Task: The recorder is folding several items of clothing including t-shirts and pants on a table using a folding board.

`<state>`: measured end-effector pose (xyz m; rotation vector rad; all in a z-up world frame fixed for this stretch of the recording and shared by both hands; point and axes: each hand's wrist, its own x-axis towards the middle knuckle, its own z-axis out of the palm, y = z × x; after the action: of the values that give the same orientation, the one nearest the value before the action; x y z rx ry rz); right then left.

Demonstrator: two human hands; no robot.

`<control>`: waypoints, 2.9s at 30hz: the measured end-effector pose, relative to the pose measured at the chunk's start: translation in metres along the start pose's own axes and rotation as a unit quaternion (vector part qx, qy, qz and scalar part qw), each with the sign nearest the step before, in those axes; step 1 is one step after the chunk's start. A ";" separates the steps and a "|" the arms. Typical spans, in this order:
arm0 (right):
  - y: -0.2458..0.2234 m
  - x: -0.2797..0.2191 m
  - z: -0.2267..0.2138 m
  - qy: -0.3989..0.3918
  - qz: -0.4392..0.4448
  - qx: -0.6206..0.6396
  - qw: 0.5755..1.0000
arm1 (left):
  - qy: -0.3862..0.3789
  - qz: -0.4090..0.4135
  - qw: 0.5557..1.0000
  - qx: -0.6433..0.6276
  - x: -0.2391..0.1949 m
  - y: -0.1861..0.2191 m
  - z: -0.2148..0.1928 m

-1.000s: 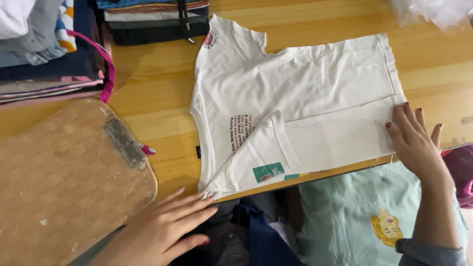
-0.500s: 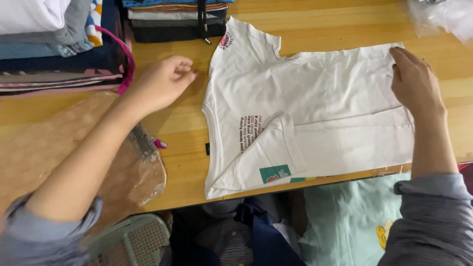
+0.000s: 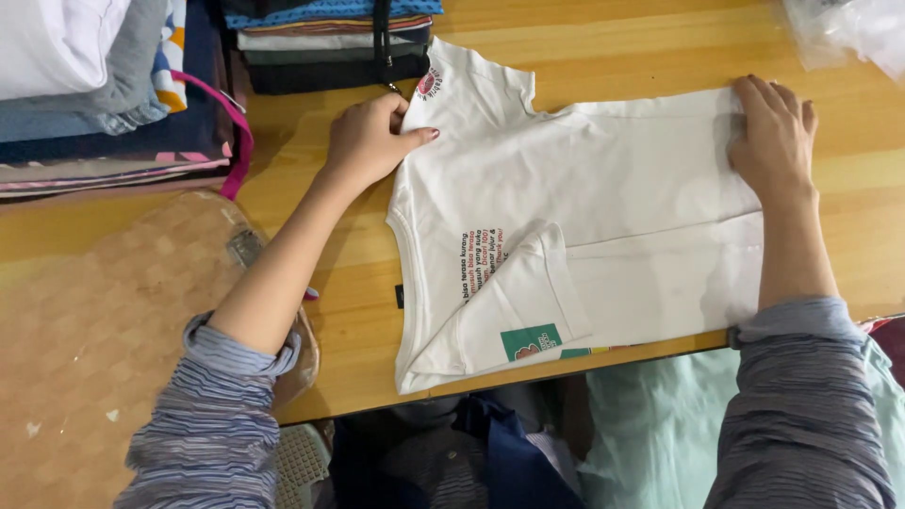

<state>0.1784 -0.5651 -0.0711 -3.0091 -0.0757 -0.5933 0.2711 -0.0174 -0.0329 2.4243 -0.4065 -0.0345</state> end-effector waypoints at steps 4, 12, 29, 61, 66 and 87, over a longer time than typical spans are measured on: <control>0.018 -0.001 0.003 0.025 -0.014 -0.051 0.998 | 0.010 0.008 0.999 -0.035 0.003 -0.004 0.003; 0.050 -0.039 -0.009 0.104 0.001 -0.133 0.986 | 0.020 0.118 0.953 -0.277 -0.040 0.030 -0.018; -0.017 -0.125 -0.090 0.136 0.161 0.073 0.975 | -0.011 0.232 0.966 -0.113 -0.139 0.021 -0.031; -0.294 -0.058 -0.102 -0.006 -0.107 0.327 0.939 | -0.023 0.394 0.917 0.057 -0.141 0.005 -0.021; -0.282 -0.097 -0.108 -0.070 -0.213 0.316 0.922 | 0.046 0.360 0.929 0.075 -0.136 0.013 -0.029; -0.324 -0.104 -0.098 -0.010 0.164 0.401 0.901 | 0.036 0.238 0.967 0.086 -0.136 0.007 -0.034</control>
<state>0.0250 -0.2543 -0.0002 -2.1547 0.1500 -0.3652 0.1438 0.0387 -0.0129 2.4215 -0.9806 0.3100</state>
